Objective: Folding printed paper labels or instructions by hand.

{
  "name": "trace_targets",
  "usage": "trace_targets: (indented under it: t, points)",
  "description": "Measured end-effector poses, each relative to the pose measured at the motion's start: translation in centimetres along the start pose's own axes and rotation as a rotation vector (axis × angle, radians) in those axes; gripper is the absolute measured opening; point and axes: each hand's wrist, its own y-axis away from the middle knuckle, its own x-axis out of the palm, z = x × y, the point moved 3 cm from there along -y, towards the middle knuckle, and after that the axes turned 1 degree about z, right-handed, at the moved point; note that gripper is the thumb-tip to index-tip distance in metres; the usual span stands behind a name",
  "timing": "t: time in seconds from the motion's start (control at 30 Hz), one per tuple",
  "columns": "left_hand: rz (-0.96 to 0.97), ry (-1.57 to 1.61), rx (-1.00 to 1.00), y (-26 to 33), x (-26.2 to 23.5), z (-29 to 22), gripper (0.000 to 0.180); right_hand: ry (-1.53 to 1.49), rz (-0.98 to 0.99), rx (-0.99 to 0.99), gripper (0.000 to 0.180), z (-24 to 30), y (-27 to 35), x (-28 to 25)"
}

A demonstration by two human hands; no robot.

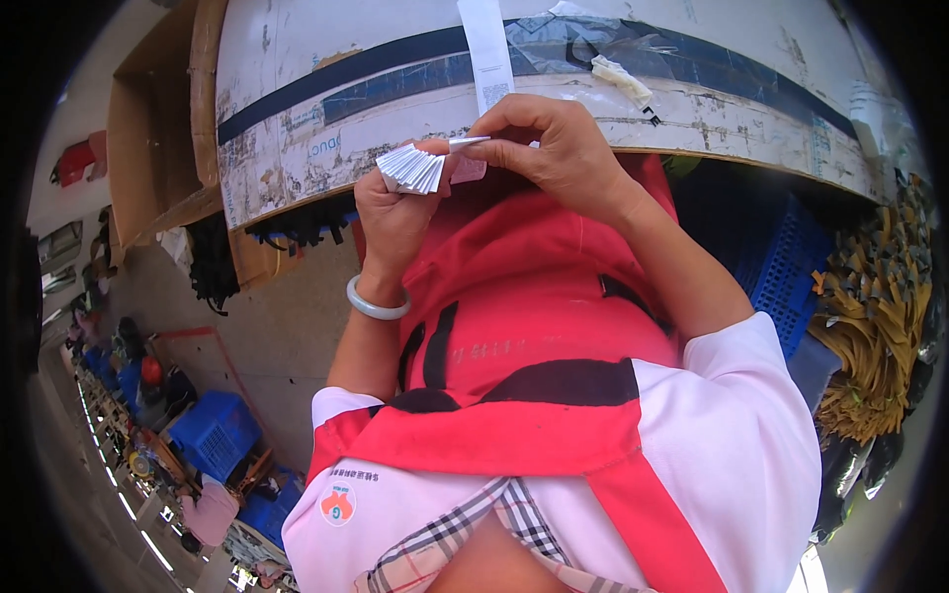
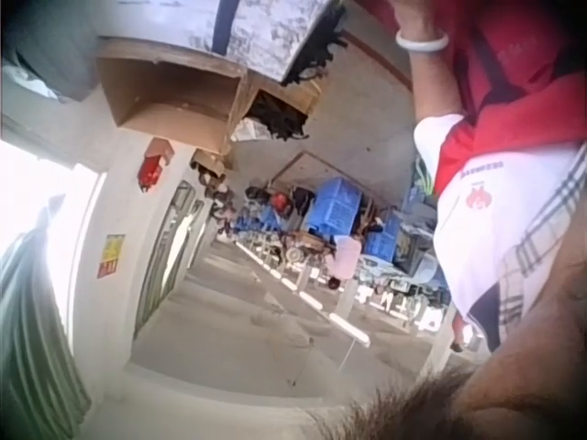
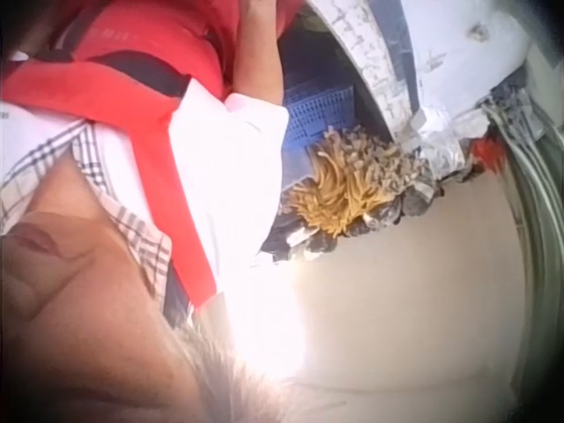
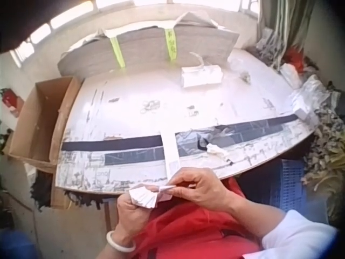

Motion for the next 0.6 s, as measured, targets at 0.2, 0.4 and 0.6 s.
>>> trace_targets:
  t: [0.2,0.4,0.6]
  points:
    - [-0.024,-0.010,-0.002,0.32,-0.18,0.54,0.016,-0.066,0.076,0.148,0.010,0.26,0.02,0.27]
    - [-0.025,0.033,-0.048,0.57,0.41,0.12,0.015,-0.025,0.049,0.081,0.019,-0.09,0.16,0.22]
    - [-0.028,0.046,-0.019,0.66,0.53,-0.13,0.016,-0.178,0.067,0.114,0.015,-0.44,0.37,0.44]
